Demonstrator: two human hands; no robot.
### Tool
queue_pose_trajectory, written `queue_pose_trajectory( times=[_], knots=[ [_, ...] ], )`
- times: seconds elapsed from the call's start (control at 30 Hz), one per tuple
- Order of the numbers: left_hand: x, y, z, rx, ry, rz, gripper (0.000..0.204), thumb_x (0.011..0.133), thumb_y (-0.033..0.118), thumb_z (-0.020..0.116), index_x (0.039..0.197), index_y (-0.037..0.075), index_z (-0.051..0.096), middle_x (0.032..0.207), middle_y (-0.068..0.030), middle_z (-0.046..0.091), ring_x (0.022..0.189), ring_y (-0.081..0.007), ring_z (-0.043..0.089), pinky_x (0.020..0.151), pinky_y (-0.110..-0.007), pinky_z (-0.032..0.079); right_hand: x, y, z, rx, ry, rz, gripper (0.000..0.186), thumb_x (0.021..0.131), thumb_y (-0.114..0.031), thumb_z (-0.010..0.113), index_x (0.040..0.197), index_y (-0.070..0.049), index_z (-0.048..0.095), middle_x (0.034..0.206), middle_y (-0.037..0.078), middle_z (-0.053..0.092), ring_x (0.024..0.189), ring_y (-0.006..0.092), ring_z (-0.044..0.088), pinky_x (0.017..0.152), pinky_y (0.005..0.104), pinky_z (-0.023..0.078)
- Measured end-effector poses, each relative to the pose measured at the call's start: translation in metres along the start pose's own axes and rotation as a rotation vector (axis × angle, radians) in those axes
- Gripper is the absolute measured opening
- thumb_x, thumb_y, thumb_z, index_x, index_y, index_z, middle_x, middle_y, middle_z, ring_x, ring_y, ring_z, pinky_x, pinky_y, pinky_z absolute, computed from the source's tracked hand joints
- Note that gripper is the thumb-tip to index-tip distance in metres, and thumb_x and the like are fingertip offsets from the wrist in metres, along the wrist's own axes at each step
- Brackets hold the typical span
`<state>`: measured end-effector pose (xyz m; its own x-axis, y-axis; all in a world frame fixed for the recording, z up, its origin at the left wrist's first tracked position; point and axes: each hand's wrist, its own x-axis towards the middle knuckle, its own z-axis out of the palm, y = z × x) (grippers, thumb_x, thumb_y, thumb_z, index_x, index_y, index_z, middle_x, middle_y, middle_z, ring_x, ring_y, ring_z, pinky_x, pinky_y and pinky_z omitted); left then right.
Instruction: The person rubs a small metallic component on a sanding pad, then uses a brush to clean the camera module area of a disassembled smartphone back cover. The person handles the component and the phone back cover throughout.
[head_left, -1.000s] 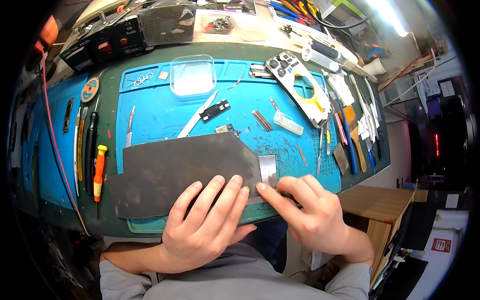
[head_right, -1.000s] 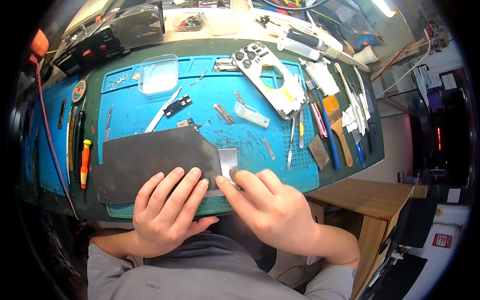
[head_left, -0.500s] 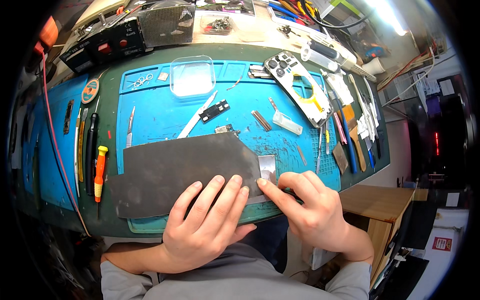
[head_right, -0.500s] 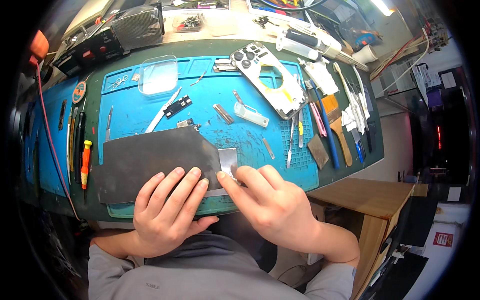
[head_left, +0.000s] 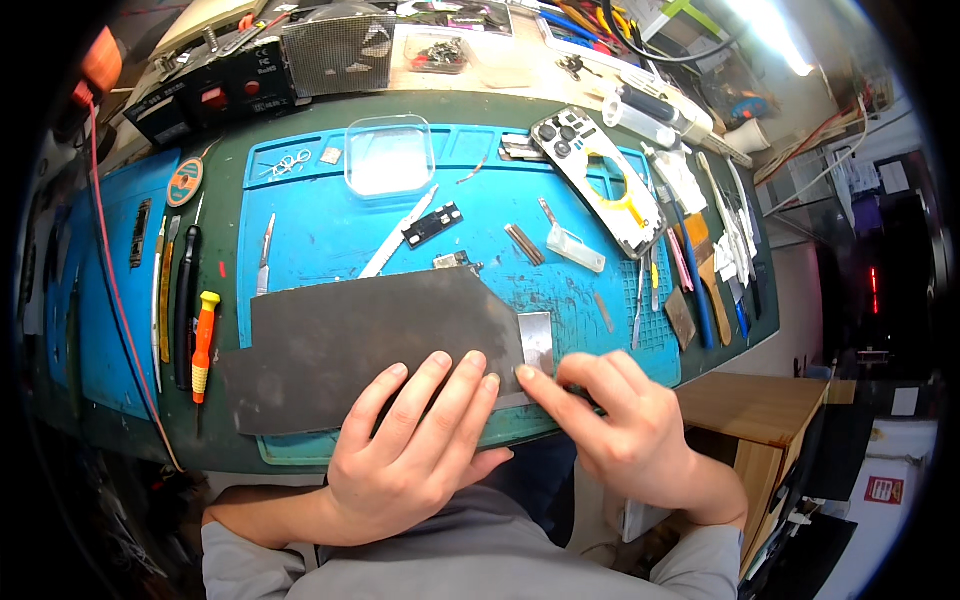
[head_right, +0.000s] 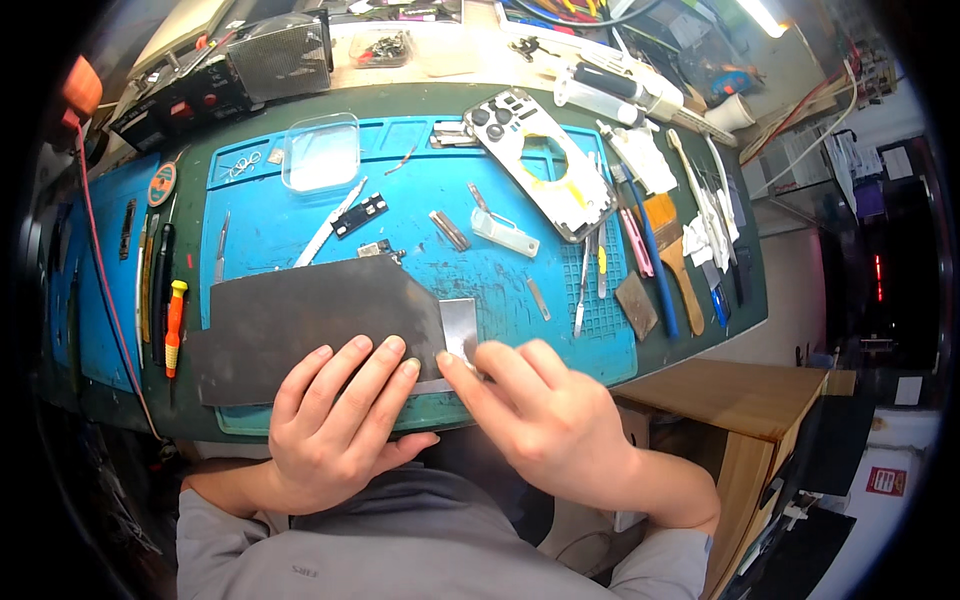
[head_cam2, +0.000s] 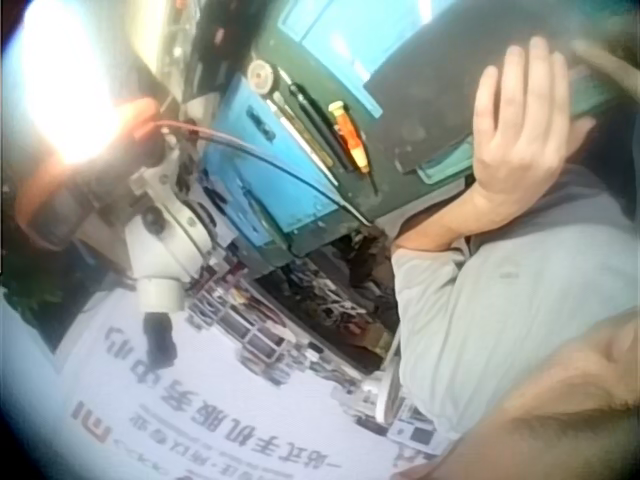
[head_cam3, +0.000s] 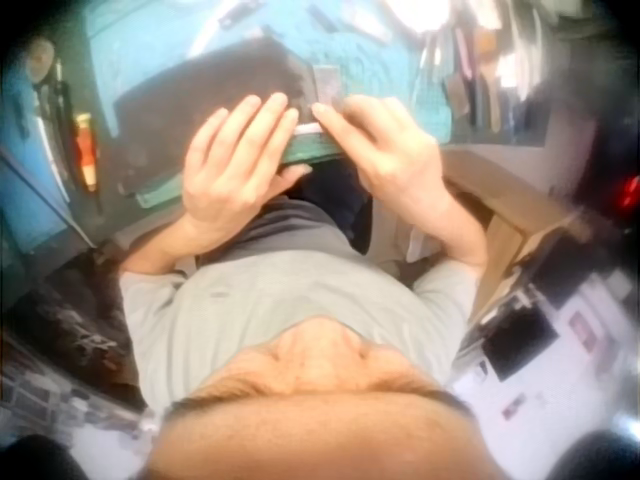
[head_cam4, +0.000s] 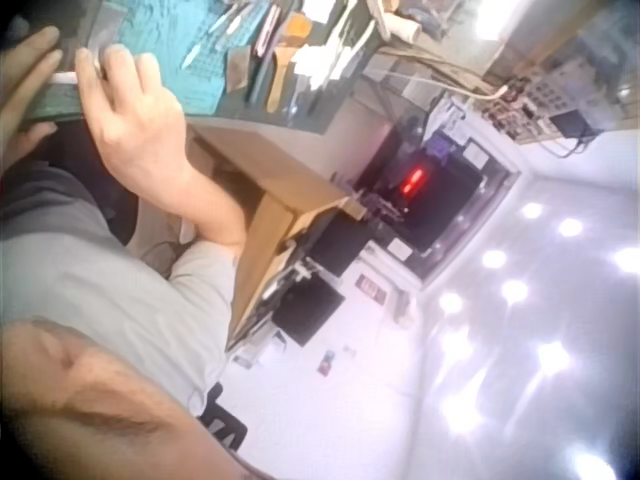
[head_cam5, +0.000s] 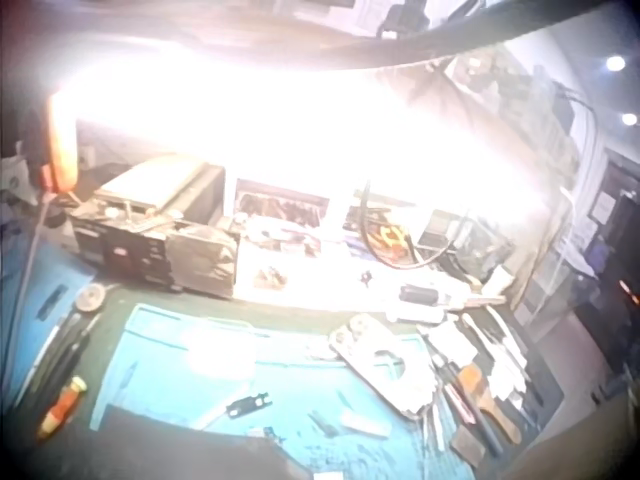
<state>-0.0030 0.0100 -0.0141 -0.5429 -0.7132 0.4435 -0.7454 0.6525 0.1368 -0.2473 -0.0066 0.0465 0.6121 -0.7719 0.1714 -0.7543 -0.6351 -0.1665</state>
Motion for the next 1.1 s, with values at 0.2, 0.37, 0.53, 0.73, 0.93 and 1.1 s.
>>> queue_pose_trajectory(
  times=[0.2, 0.37, 0.53, 0.73, 0.93, 1.1],
  knots=[
    [-0.001, 0.001, 0.0, -0.005, 0.003, -0.004, 0.053, 0.107, 0.056, 0.061, 0.127, 0.01, 0.08, 0.139, -0.0066, 0.075, 0.13, -0.0258, 0.067, 0.114, -0.045, 0.049, 0.002, -0.001, -0.001, 0.01, -0.001, 0.009, 0.054, 0.074, -0.001, 0.075, 0.128, -0.003, 0.079, 0.104, 0.005, 0.063, 0.079, 0.0183, 0.06, 0.06, 0.0285, 0.053],
    [0.0, 0.001, -0.001, -0.005, 0.004, -0.004, 0.053, 0.107, 0.055, 0.062, 0.128, 0.009, 0.08, 0.14, -0.007, 0.075, 0.13, -0.0265, 0.068, 0.114, -0.045, 0.049, 0.001, 0.004, 0.003, 0.025, 0.038, 0.048, 0.056, 0.074, 0.0, 0.074, 0.13, -0.005, 0.078, 0.104, 0.005, 0.063, 0.079, 0.0192, 0.061, 0.061, 0.0301, 0.054],
    [0.001, 0.002, -0.001, -0.05, 0.009, -0.031, 0.054, 0.104, 0.054, 0.066, 0.129, 0.008, 0.079, 0.14, -0.0084, 0.075, 0.131, -0.0273, 0.068, 0.114, -0.046, 0.049, -0.007, -0.003, 0.003, 0.266, 0.169, 0.163, 0.054, 0.076, 0.01, 0.077, 0.129, -0.003, 0.079, 0.105, 0.008, 0.066, 0.084, 0.0209, 0.066, 0.065, 0.0314, 0.055],
    [0.009, 0.001, -0.013, -0.267, 0.151, -0.078, 0.049, 0.094, 0.043, 0.083, 0.126, 0.006, 0.078, 0.132, -0.0109, 0.076, 0.124, -0.0313, 0.069, 0.111, -0.047, 0.05, -0.018, -0.018, 0.004, 0.49, 0.31, 0.18, 0.042, 0.088, 0.01, 0.081, 0.128, -0.001, 0.078, 0.107, 0.012, 0.07, 0.087, 0.0242, 0.07, 0.073, 0.0334, 0.057],
    [0.019, 0.013, -0.03, -0.861, 0.234, -0.231, 0.031, 0.089, 0.015, 0.091, 0.113, 0.003, 0.076, 0.111, -0.0107, 0.077, 0.087, -0.0198, 0.072, 0.073, -0.031, 0.058, -0.029, -0.04, -0.003, 0.547, 0.378, 0.148, 0.04, 0.087, 0.007, 0.085, 0.125, -0.002, 0.078, 0.109, 0.012, 0.071, 0.09, 0.0242, 0.071, 0.075, 0.0327, 0.058],
    [0.015, 0.028, -0.023, -1.323, 0.18, -0.357, 0.007, 0.098, 0.003, 0.081, 0.1, -0.002, 0.076, 0.098, -0.0092, 0.076, 0.077, -0.0105, 0.069, 0.058, -0.025, 0.055, -0.043, -0.046, -0.003, 0.505, 0.419, 0.125, 0.041, 0.084, 0.005, 0.086, 0.123, -0.003, 0.079, 0.107, 0.011, 0.072, 0.089, 0.0244, 0.069, 0.073, 0.0339, 0.056]
  ],
)
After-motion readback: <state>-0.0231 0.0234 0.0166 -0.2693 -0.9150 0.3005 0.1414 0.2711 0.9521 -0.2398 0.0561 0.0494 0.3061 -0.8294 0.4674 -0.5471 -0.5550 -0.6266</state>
